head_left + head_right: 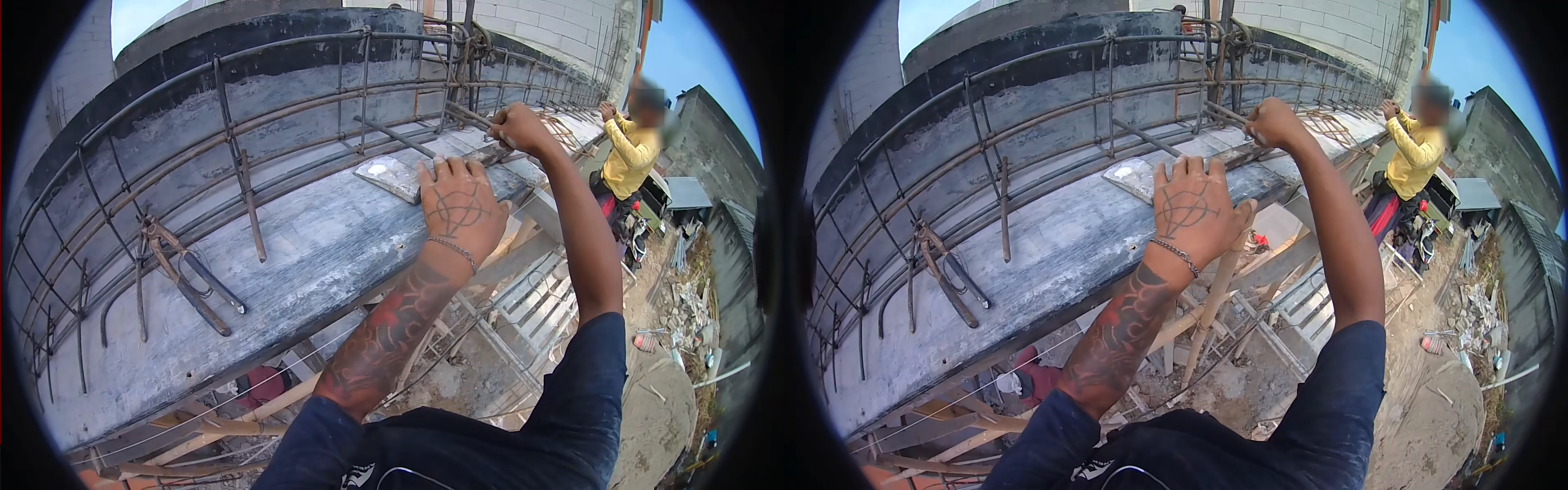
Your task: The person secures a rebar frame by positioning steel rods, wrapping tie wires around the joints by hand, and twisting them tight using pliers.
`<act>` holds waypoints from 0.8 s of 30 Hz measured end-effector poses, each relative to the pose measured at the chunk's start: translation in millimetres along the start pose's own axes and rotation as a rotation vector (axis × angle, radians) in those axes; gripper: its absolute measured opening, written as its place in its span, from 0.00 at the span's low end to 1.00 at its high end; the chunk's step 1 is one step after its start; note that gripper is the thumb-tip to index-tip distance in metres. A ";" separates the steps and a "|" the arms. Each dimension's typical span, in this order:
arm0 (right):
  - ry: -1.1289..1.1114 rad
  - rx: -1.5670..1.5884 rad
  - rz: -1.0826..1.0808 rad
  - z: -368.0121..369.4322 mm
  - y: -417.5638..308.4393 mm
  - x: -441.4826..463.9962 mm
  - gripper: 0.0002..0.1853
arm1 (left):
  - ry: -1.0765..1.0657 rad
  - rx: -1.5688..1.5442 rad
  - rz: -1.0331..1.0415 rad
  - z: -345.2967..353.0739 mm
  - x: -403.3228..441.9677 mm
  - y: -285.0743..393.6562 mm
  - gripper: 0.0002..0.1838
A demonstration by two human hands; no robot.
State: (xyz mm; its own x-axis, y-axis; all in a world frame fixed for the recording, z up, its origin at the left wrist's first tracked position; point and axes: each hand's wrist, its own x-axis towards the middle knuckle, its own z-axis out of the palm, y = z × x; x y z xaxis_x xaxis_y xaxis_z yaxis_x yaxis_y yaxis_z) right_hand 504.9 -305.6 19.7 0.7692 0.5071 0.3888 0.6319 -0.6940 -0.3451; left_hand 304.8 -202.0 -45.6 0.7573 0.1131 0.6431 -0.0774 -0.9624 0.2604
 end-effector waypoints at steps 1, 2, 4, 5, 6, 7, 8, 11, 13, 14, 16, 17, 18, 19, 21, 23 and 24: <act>-0.009 -0.035 -0.001 9.2 0.8 11.5 0.12 | 0.010 0.004 -0.005 -7.0 -2.4 -0.7 0.35; -0.016 -0.067 0.000 15.3 2.7 21.9 0.12 | -0.054 -0.006 -0.027 -14.1 -5.8 -1.0 0.35; -0.155 -0.353 -0.231 22.2 -8.1 33.3 0.12 | -0.114 -0.010 -0.052 -16.4 -3.5 -4.7 0.35; -0.029 -0.328 -0.135 41.4 1.9 51.0 0.11 | 0.080 0.014 0.030 -9.8 0.2 -8.6 0.35; 0.096 -0.304 -0.040 51.8 7.0 62.1 0.10 | 0.276 0.036 0.113 -3.0 4.8 -12.2 0.35; 0.142 -0.282 -0.001 53.7 -3.3 57.5 0.11 | 0.278 0.033 0.105 5.2 10.2 -14.9 0.35; 0.133 -0.288 -0.007 51.5 -8.7 56.0 0.11 | 0.235 0.035 0.080 14.3 15.4 -17.2 0.34; -0.075 0.065 0.052 52.0 -14.2 59.4 0.11 | 0.052 0.043 -0.026 5.7 13.9 -15.3 0.35; 0.013 0.014 -0.111 56.7 -5.4 58.8 0.10 | -0.107 0.048 -0.098 -9.5 6.1 -10.9 0.35; 0.009 0.017 -0.107 57.1 -2.0 58.6 0.10 | -0.099 0.059 -0.120 -17.5 3.3 -9.6 0.35; -0.046 0.156 -0.088 53.9 0.2 57.5 0.07 | -0.090 0.081 -0.136 -20.4 -0.9 -10.2 0.35; -0.095 0.237 -0.086 50.2 2.1 55.1 0.05 | 0.018 0.109 -0.098 -17.7 -3.9 -11.8 0.35; -0.091 0.238 -0.092 48.6 2.3 54.4 0.05 | 0.131 0.137 -0.061 -14.8 -5.1 -14.2 0.34; -0.088 0.216 -0.097 47.7 1.6 54.1 0.05 | 0.138 0.141 -0.061 -9.0 -4.9 -18.4 0.34; -0.103 0.198 -0.129 49.7 2.0 57.5 0.07 | 0.093 0.070 -0.010 -2.3 -4.6 -23.8 0.33; -0.094 0.195 -0.137 51.7 7.7 59.8 0.08 | 0.083 0.087 -0.020 -5.8 -10.2 -22.4 0.33; -0.090 0.195 -0.142 52.1 6.8 58.7 0.09 | 0.066 0.105 -0.035 -10.6 -12.2 -22.5 0.33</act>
State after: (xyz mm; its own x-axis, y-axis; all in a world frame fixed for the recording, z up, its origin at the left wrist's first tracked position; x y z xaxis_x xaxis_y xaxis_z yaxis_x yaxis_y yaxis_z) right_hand 559.3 -253.9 -4.4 0.6714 0.6418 0.3706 0.7338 -0.5053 -0.4541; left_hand 290.4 -179.1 -51.7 0.7136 0.1598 0.6821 0.0196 -0.9778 0.2086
